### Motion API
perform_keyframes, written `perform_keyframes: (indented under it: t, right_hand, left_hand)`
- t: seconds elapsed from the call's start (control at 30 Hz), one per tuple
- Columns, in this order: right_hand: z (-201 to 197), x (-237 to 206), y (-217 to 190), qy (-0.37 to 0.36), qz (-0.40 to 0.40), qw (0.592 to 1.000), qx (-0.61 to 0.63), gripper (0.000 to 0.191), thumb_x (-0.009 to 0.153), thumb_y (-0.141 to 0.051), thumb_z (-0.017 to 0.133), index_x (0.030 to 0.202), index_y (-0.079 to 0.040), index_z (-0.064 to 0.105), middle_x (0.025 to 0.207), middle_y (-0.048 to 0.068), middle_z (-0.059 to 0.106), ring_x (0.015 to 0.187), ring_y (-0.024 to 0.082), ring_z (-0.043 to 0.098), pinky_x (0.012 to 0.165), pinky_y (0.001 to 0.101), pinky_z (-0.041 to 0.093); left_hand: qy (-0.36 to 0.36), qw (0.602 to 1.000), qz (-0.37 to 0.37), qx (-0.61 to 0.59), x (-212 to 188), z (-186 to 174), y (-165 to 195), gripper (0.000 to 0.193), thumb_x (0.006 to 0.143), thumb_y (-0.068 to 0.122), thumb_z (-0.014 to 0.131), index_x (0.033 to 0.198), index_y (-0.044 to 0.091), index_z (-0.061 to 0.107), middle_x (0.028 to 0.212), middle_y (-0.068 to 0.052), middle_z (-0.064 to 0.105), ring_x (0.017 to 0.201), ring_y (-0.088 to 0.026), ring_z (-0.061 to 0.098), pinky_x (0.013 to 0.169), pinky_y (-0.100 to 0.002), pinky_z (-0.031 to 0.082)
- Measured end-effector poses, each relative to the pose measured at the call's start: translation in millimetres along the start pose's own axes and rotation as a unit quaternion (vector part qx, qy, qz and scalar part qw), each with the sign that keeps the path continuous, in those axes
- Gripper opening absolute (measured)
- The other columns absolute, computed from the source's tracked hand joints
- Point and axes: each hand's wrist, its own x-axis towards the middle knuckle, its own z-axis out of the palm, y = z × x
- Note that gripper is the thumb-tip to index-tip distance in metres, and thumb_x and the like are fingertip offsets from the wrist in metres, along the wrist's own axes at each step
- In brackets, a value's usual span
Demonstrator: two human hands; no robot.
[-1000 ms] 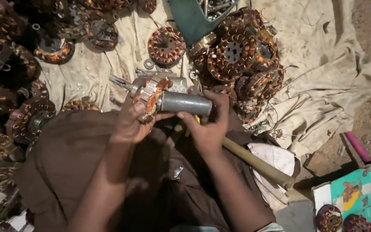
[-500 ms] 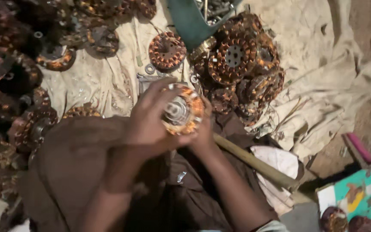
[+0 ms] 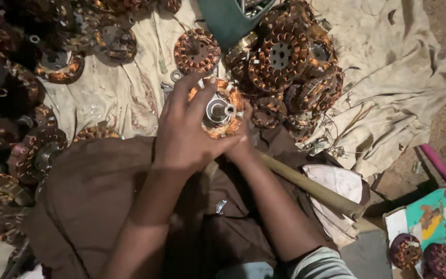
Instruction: The person sits on the ground and disassembles copper-wound motor armatures, using pliers to pry components and a hammer to drive parts out of the windings. They fit a metal cylinder over each armature and hammer it to press the bearing free, setting processed pieces aside on the cloth.
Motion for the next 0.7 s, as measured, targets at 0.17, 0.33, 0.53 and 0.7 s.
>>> perform_keyframes:
  t: [0.17,0.33,0.53,0.7]
  right_hand:
    - [-2.1,1.6,0.3,0.013,-0.026,0.999,-0.026,0.057,0.093,-0.034,0.070,0.145,-0.015,0.055,0.149,0.008,0.057,0.142,0.024,0.048,0.120,0.0478,0.026]
    - [3.8,11.2,-8.0,0.009,-0.027,1.000,-0.009,0.053,0.090,-0.028,0.071,0.139,-0.012,0.059,0.144,0.012,0.059,0.134,0.032,0.052,0.113,0.0476,0.036]
    - [-61.3,-19.4,-29.7,0.043,0.026,0.977,-0.207,0.049,0.086,-0.022,0.071,0.133,-0.008,0.064,0.139,0.017,0.060,0.125,0.040,0.058,0.105,0.0473,0.048]
    - [-84.8,-79.8,-6.9,-0.165,0.179,0.907,-0.342,0.052,0.081,-0.040,0.075,0.126,-0.015,0.067,0.125,0.018,0.063,0.119,0.044,0.056,0.097,0.0560,0.048]
  left_hand:
    - [0.007,1.000,0.019,0.007,0.4,5.8,-3.4,0.084,0.063,0.030,0.097,0.134,0.003,0.063,0.145,-0.023,0.050,0.133,-0.042,0.055,0.110,-0.051,0.050]
    - [0.012,1.000,-0.004,-0.002,5.6,2.6,-6.5,0.079,0.065,0.030,0.098,0.133,0.004,0.065,0.142,-0.021,0.054,0.131,-0.040,0.059,0.107,-0.049,0.053]
    - [0.015,0.999,-0.012,-0.025,8.4,0.1,-5.7,0.082,0.063,0.036,0.100,0.132,0.007,0.065,0.142,-0.017,0.054,0.131,-0.038,0.059,0.106,-0.048,0.054]
    - [-0.006,0.999,0.039,-0.035,11.2,-14.0,-7.3,0.113,0.048,0.052,0.101,0.143,0.013,0.054,0.151,-0.018,0.046,0.139,-0.040,0.048,0.110,-0.052,0.046]
